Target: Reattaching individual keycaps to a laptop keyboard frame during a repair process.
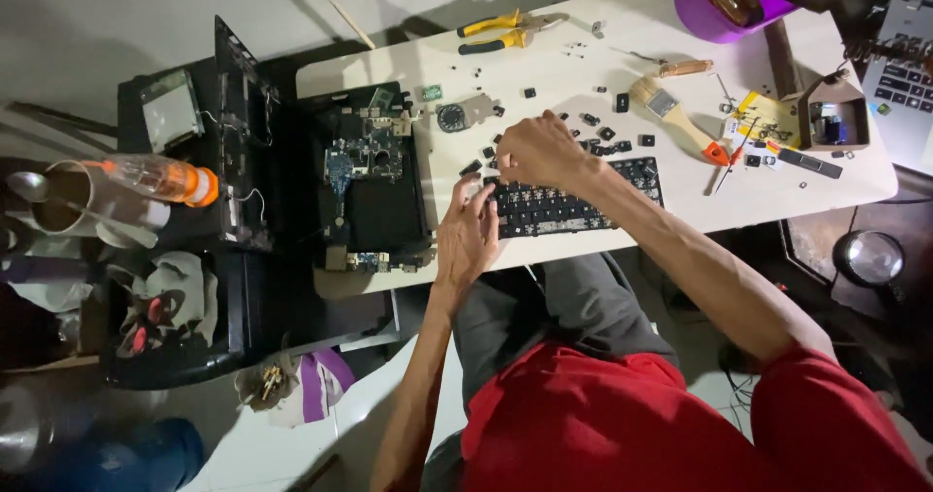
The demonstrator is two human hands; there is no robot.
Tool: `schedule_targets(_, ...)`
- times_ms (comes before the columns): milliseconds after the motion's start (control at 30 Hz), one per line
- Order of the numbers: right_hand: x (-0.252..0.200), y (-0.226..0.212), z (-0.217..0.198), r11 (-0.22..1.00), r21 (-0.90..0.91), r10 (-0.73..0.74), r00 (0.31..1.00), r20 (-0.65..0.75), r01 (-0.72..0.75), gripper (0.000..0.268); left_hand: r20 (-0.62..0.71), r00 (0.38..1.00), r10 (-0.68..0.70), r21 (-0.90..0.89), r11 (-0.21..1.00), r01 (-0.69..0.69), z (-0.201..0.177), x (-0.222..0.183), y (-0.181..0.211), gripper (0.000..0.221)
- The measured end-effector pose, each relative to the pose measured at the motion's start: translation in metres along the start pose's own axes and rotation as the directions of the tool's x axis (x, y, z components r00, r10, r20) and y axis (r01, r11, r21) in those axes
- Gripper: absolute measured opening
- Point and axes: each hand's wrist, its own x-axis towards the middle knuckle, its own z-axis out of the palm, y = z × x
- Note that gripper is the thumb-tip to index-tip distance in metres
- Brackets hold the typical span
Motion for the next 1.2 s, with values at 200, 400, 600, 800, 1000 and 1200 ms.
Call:
schedule_targets(200,-0.009,0.021,0.026,1.000,-0.007,0.024,0.998,-0.065,-0.024,0.016,-0.011,1.000,0.019,-0.117,0.993,-0.020,-0.006,0.000,-0.002,0.027)
schedule_targets(400,-0.020,0.000,0.020,0.995,0.045,-0.078,0.989,-0.124,0.084,0.015,-0.014,0.999,-0.031,-0.121,0.992,0.029,-0.004,0.000,-0.001,0.021)
schedule_targets(600,0.006,0.038,0.073,0.994,0.041,-0.095,0.980,-0.176,0.104,0.016,-0.016,0.995,-0.101,-0.199,0.975,0.096,-0.002,-0.002,-0.005,0.019)
schedule_targets(800,0.001,0.030,0.067,0.994,0.032,-0.094,0.982,-0.165,0.100,0.009,0.017,0.990,-0.143,-0.221,0.965,0.143,0.000,-0.002,-0.011,0.020)
schedule_targets(1000,-0.010,0.010,0.047,0.993,0.109,-0.035,0.992,-0.122,0.048,0.008,0.019,0.993,-0.119,-0.217,0.969,0.120,-0.008,0.000,-0.003,0.020)
schedule_targets(1200,0.002,0.021,0.057,0.997,0.072,-0.030,0.992,-0.120,0.038,0.006,0.001,0.993,-0.121,-0.185,0.975,0.119,-0.004,0.000,-0.007,0.018)
